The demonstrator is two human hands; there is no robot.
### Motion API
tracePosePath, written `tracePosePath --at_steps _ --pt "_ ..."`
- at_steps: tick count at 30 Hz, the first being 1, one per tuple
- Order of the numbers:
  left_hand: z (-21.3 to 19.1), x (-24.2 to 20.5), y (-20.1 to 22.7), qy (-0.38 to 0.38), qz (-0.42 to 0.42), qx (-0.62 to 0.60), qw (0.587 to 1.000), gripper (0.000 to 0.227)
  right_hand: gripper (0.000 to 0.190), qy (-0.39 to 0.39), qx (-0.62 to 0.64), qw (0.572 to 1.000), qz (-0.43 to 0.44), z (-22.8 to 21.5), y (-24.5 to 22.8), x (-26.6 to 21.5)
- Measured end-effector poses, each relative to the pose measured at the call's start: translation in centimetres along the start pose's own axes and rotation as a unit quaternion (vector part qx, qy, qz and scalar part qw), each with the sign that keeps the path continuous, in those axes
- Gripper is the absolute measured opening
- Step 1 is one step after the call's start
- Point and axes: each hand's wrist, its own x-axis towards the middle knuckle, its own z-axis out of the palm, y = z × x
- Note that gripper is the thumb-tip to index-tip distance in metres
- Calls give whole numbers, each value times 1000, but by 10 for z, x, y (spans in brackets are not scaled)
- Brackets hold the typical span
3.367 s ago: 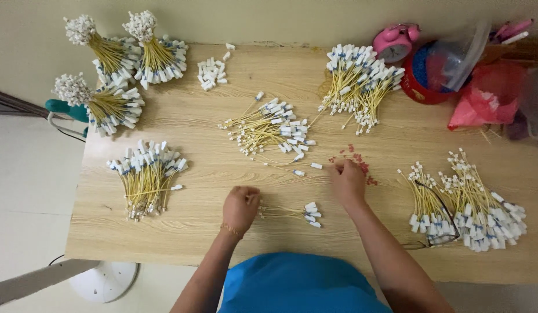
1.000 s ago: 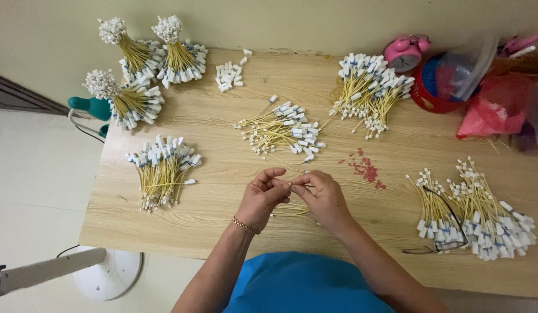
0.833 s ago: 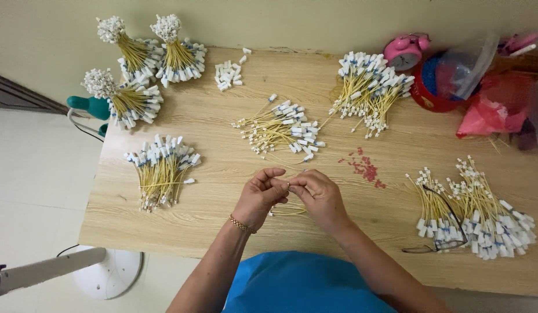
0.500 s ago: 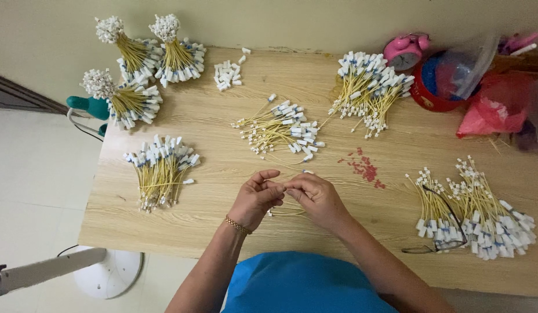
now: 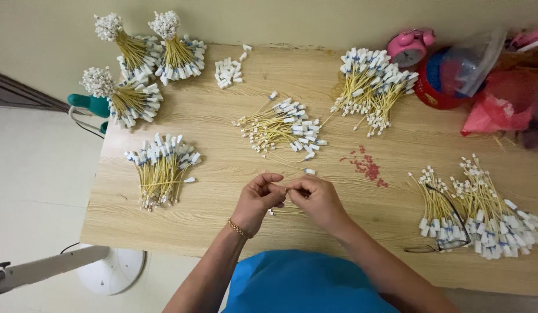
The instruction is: Attaching small white connector components to the ends of yellow wires at a workbench.
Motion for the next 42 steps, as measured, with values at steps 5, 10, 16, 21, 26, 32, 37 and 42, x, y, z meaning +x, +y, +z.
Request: tracePosePath --at_steps 5,10,16,21,26,32,37,42 --pt "-13 6 -29 32 -27 -11 999 36 13 -3 -48 999 24 9 27 6" --pt "-16 10 -26 34 -54 -91 994 38 15 -5 19 997 70 14 42 11" --pt "-5 14 -17 17 -72 -211 975 39 19 -15 114 988 100 10 39 13" --pt "-3 14 -18 -13 -71 -230 971 37 18 -8 116 990 82 5 31 11" --pt "-2 9 -14 -35 -50 -236 970 36 18 3 55 992 110 1 0 7" --pt "3 0 -6 -46 -25 -219 974 37 16 10 -4 997 77 -3 -20 2" --pt "9 -5 -4 -15 -5 -161 987 37 14 9 -18 998 62 -5 -29 -2" --pt "21 -10 -3 21 23 -62 998 34 12 11 -41 998 36 -7 -26 -4"
